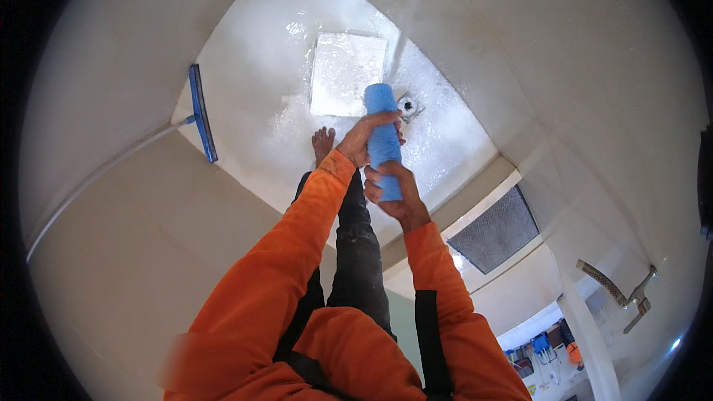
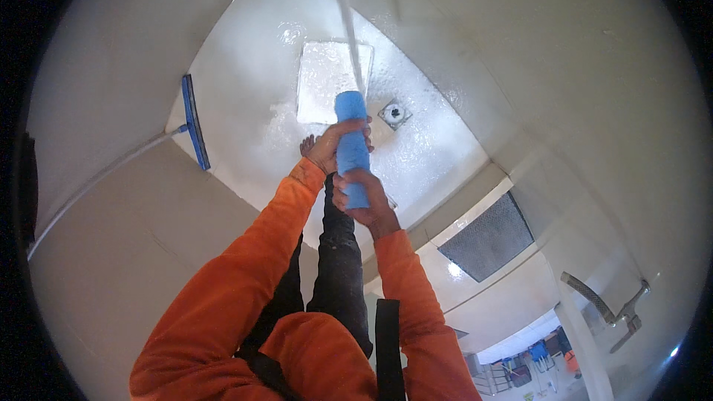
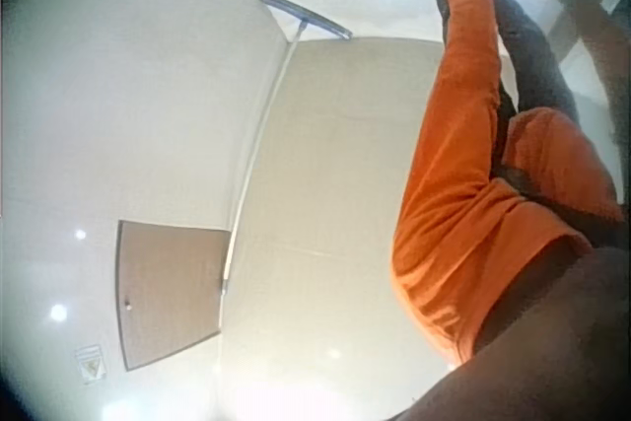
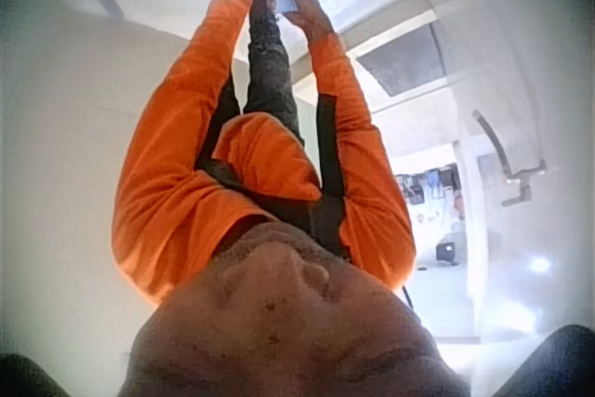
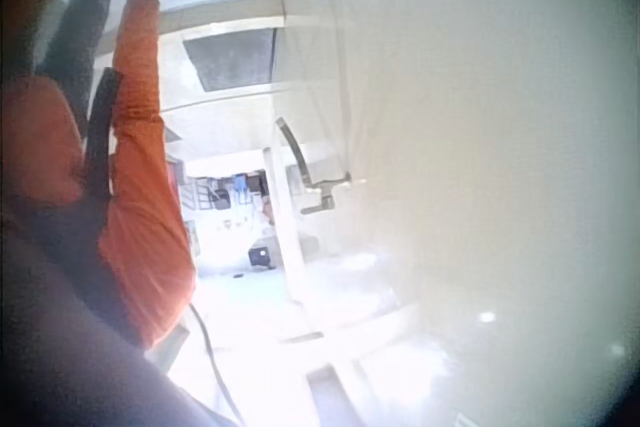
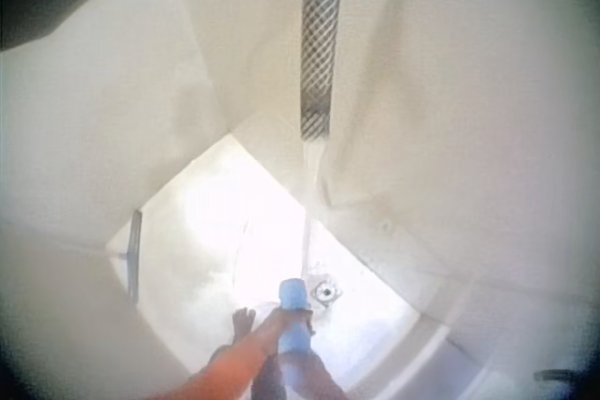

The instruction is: The person rinses a blue sponge and a paint roller under running water, then washes a paint tray with a sponge. After placing the items aside, the person uses a squeegee to push water toward the drain and dry the shower floor.

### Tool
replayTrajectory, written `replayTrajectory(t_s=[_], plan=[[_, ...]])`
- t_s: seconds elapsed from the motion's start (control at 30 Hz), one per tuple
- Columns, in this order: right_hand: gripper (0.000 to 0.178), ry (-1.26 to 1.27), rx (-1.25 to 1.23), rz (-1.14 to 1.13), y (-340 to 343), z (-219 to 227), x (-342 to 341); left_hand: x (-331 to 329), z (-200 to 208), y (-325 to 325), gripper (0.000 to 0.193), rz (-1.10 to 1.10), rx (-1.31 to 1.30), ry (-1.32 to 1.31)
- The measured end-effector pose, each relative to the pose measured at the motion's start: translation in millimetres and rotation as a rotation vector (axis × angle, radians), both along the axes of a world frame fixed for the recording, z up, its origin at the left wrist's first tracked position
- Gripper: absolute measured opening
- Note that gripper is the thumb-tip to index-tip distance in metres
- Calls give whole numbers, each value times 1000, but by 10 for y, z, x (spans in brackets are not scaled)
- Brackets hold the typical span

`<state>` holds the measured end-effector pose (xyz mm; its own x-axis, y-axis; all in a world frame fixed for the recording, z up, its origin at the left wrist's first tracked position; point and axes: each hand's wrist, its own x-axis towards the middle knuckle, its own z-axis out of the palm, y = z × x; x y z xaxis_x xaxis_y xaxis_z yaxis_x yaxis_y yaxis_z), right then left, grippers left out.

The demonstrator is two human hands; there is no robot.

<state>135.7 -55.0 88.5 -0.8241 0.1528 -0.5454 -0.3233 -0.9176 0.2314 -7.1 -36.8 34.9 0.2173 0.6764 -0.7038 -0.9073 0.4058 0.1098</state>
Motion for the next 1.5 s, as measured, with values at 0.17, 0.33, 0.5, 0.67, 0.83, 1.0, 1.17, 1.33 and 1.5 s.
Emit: replayTrajectory(t_s=[0.17,0.33,0.5,0.67,0.83,1.0,1.17,1.33,1.5], plan=[[40,447,-292,-542,31,-47,-331,-38,-80,543,46,167,95,-53],[51,-387,279,66,743,131,-354,-381,-487,815,46,-99,-75,314],[68,-1208,1326,406,693,47,-245,-503,-565,826,37,233,-196,427],[56,-1707,1577,622,925,-101,-293,-99,-199,655,18,296,-79,379],[65,-943,977,803,1179,-5,-232,-146,-283,549,27,123,46,218],[61,-421,308,157,933,-108,-283,-465,-135,874,43,208,67,263],[78,-818,792,202,803,-196,-432,-514,-136,938,38,55,-24,628],[73,-1273,1381,901,1096,-14,-610,-351,-45,791,37,-150,80,769],[59,-826,975,332,825,-649,-606,-414,-86,583,41,-376,99,471]])
